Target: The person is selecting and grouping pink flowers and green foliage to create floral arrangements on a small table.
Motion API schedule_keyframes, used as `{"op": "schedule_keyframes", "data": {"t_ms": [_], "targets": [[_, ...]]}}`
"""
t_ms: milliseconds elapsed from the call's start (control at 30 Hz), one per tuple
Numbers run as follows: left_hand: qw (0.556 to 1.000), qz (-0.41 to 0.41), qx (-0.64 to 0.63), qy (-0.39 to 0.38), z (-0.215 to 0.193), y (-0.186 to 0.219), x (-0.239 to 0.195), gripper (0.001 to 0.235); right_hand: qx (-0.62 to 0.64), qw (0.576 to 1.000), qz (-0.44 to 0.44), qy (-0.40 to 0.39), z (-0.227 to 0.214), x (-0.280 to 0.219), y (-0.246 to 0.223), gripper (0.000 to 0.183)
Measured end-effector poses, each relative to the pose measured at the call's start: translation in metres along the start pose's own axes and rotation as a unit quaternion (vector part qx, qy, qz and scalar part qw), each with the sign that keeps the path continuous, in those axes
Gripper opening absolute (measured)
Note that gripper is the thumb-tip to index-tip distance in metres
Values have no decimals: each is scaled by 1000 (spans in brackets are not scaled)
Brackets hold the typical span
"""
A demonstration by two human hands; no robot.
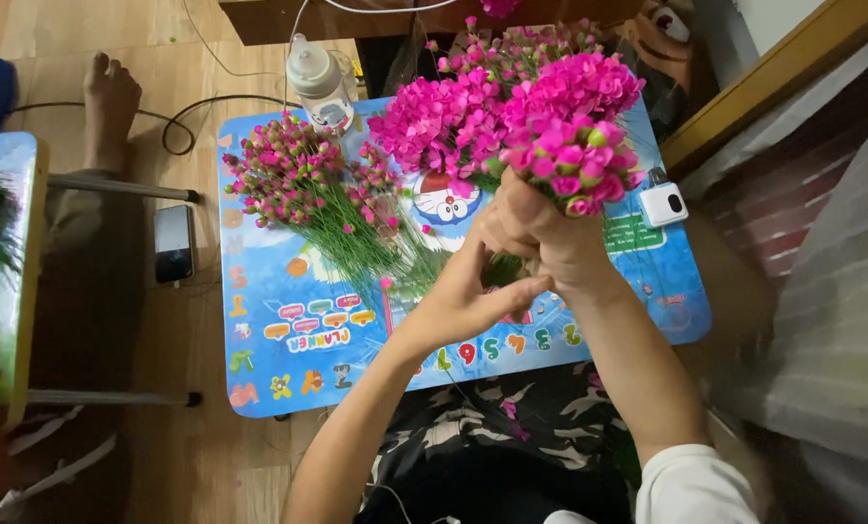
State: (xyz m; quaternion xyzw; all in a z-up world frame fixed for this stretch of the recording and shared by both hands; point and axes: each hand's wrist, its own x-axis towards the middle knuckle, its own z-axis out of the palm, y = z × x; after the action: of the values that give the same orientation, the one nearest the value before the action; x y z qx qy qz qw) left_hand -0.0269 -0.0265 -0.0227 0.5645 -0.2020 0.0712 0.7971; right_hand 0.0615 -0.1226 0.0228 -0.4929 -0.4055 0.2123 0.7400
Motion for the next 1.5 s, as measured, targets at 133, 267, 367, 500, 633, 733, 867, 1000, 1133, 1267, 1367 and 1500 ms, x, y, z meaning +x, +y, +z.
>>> {"op": "schedule_keyframes", "data": {"t_ms": [133, 267, 367, 500, 633, 733, 867, 1000, 1133, 1267, 1367, 1500], "targets": [[996, 52, 79, -5, -2, 3, -3, 22, 52, 999, -12, 11, 4, -3, -2, 36], [996, -43, 82, -7, -6, 0, -9, 28, 82, 996, -37, 15, 2, -7, 9, 18], [987, 7, 156, 22, -7, -11, -15, 3, 92, 995, -45, -3, 1, -9, 8, 7], [918, 32, 385, 91, 2, 13, -13, 13, 180, 978, -51, -89, 4, -4, 5, 25], [859, 56, 495, 117, -3, 1, -20, 16, 64, 995, -58, -47, -4, -14, 4, 39], [883, 72, 452, 101, -3, -3, -21, 17, 2, 998, 0, -69, 3, -18, -8, 17], [898, 92, 427, 57, 6, 26, -4, 21, -108, 990, 6, -91, 11, -23, 4, 16], [931, 28, 360, 43, 1, 6, -17, 22, -88, 995, 6, -45, 26, -13, -21, 43], [910, -2, 413, 41, -17, -26, -31, 29, -48, 999, 22, 9, 33, -14, -16, 46], [975, -33, 127, 177, -29, -57, -44, 38, 195, 981, 19, -16, 4, -20, -8, 51], [943, -52, -208, 254, -25, -68, -41, 64, 240, 970, -10, -20, 3, -23, -6, 48], [850, -83, -413, 317, 0, -41, -23, 69, 192, 979, -63, -29, 13, -23, 10, 48]]}}
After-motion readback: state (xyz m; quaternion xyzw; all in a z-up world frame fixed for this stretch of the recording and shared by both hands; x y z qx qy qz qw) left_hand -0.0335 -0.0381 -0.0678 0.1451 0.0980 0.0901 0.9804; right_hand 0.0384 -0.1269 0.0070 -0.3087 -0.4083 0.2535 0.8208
